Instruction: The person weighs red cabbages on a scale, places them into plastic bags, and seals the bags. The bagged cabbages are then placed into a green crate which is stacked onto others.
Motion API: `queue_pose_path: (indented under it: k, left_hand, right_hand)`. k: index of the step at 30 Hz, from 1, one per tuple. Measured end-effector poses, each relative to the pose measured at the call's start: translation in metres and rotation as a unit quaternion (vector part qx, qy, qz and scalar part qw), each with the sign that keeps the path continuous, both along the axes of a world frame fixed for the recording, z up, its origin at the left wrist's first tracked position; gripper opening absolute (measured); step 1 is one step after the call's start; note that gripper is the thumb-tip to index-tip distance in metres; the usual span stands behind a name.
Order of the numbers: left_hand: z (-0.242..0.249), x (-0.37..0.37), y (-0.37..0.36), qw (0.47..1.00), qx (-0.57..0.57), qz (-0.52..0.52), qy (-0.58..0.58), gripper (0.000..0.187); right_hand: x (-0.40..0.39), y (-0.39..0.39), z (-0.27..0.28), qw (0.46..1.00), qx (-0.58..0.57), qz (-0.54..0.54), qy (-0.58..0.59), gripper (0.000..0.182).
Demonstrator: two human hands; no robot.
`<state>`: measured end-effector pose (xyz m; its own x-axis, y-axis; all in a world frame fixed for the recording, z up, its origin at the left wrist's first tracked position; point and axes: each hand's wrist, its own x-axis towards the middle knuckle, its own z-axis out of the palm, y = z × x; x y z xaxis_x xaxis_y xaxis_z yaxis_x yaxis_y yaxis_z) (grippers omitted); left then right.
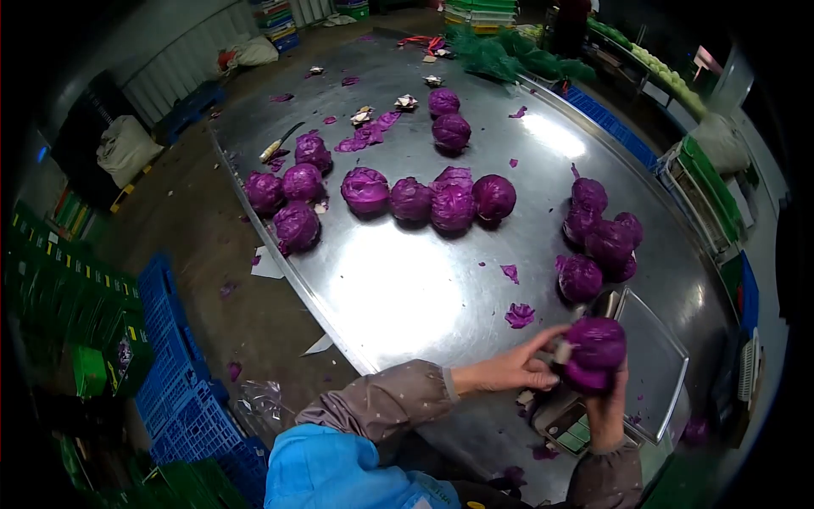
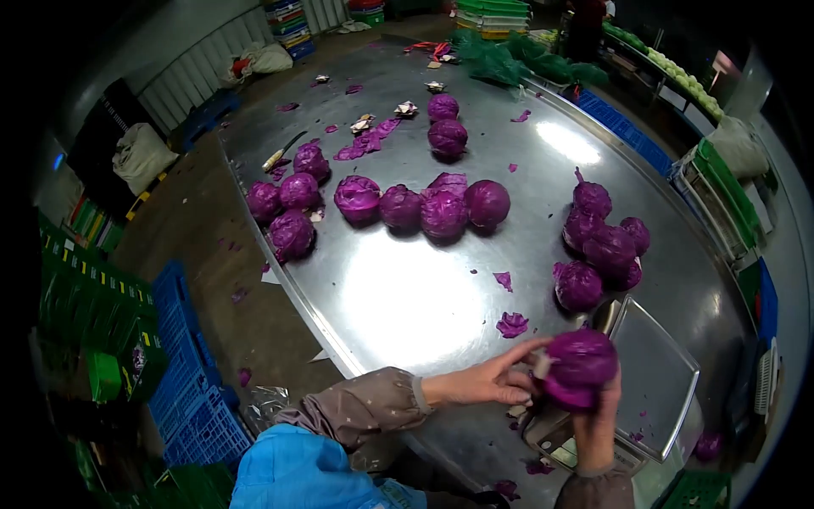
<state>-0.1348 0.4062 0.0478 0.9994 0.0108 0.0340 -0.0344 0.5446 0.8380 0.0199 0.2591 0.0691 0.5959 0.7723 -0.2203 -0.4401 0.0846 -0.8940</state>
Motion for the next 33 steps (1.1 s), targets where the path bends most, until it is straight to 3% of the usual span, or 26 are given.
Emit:
queue_pose_path:
  k: [2, 3, 4, 5, 6, 7, 8, 9, 10, 11, 12, 14, 16, 18, 20, 22, 24, 26, 28, 29, 31, 32, 33]
  left_hand:
    - [-0.011, 0.008, 0.017, 0.999, -0.011, -0.039, -0.004, 0.088]
    - [-0.020, 0.011, 0.034, 0.974, 0.211, 0.082, -0.017, 0.085]
    - [-0.031, 0.012, 0.055, 0.886, 0.419, 0.198, -0.029, 0.083]
    - [-0.046, 0.009, 0.087, 0.849, 0.461, 0.257, 0.010, 0.081]
    - [-0.059, 0.004, 0.120, 0.721, 0.584, 0.373, 0.016, 0.082]
    - [-0.060, -0.005, 0.163, 0.627, 0.661, 0.409, 0.050, 0.081]
    - [-0.060, -0.013, 0.199, 0.554, 0.687, 0.437, 0.173, 0.081]
    - [-0.043, -0.026, 0.222, 0.462, 0.723, 0.427, 0.284, 0.084]
    - [-0.039, -0.040, 0.243, 0.361, 0.772, 0.408, 0.327, 0.085]
    - [-0.056, -0.056, 0.281, 0.296, 0.822, 0.352, 0.335, 0.085]
    - [-0.024, -0.060, 0.276, 0.402, 0.752, 0.281, 0.439, 0.088]
    - [-0.038, -0.077, 0.322, 0.479, 0.737, 0.235, 0.414, 0.105]
    - [-0.091, -0.107, 0.366, 0.425, 0.809, 0.229, 0.335, 0.114]
    - [-0.096, -0.117, 0.360, 0.393, 0.831, 0.271, 0.286, 0.108]
    - [-0.094, -0.124, 0.356, 0.409, 0.807, 0.325, 0.277, 0.097]
    - [-0.107, -0.132, 0.363, 0.372, 0.784, 0.393, 0.304, 0.088]
    - [-0.112, -0.145, 0.364, 0.394, 0.728, 0.455, 0.329, 0.083]
    - [-0.126, -0.169, 0.369, 0.348, 0.704, 0.522, 0.334, 0.081]
    - [-0.126, -0.186, 0.364, 0.402, 0.604, 0.570, 0.385, 0.079]
    - [-0.115, -0.179, 0.349, 0.403, 0.609, 0.567, 0.382, 0.079]
    - [-0.093, -0.168, 0.304, 0.586, 0.349, 0.652, 0.330, 0.074]
    - [-0.084, -0.167, 0.285, 0.653, 0.203, 0.669, 0.292, 0.072]
    - [-0.080, -0.169, 0.273, 0.686, 0.146, 0.658, 0.274, 0.071]
  right_hand:
    - [0.022, -0.038, -0.020, 0.989, 0.059, -0.110, 0.078, 0.063]
    - [0.033, -0.053, -0.021, 0.985, 0.058, -0.130, 0.100, 0.062]
    - [0.043, -0.069, -0.018, 0.980, 0.056, -0.149, 0.122, 0.061]
    - [0.055, -0.085, -0.016, 0.980, 0.045, -0.161, 0.110, 0.060]
    - [0.068, -0.099, -0.016, 0.979, 0.035, -0.175, 0.100, 0.058]
    - [0.081, -0.111, -0.017, 0.978, 0.035, -0.180, 0.103, 0.058]
    - [0.092, -0.124, -0.018, 0.982, 0.000, -0.165, 0.092, 0.058]
    - [0.100, -0.135, -0.018, 0.984, -0.037, -0.153, 0.080, 0.058]
    - [0.106, -0.140, -0.023, 0.981, -0.038, -0.170, 0.080, 0.058]
    - [0.110, -0.142, -0.029, 0.982, -0.073, -0.167, 0.046, 0.057]
    - [0.110, -0.152, -0.030, 0.978, -0.115, -0.176, 0.014, 0.057]
    - [0.107, -0.159, -0.010, 0.977, -0.186, -0.090, 0.057, 0.054]
    - [0.094, -0.147, -0.003, 0.962, -0.229, -0.145, -0.039, 0.056]
    - [0.075, -0.124, 0.026, 0.916, -0.336, -0.181, -0.127, 0.053]
    - [0.076, -0.132, 0.028, 0.887, -0.376, -0.168, -0.208, 0.050]
    - [0.074, -0.145, 0.027, 0.886, -0.383, -0.183, -0.187, 0.050]
    - [0.070, -0.159, 0.024, 0.889, -0.383, -0.180, -0.173, 0.049]
    - [0.063, -0.171, 0.020, 0.914, -0.366, -0.146, -0.102, 0.049]
    - [0.056, -0.181, 0.019, 0.924, -0.345, -0.152, -0.068, 0.042]
    - [0.052, -0.183, 0.019, 0.922, -0.360, -0.127, -0.065, 0.037]
    - [0.044, -0.189, 0.017, 0.924, -0.361, -0.107, -0.061, 0.023]
    - [0.040, -0.195, 0.013, 0.925, -0.360, -0.107, -0.056, 0.023]
    - [0.037, -0.202, 0.008, 0.922, -0.364, -0.111, -0.068, 0.021]
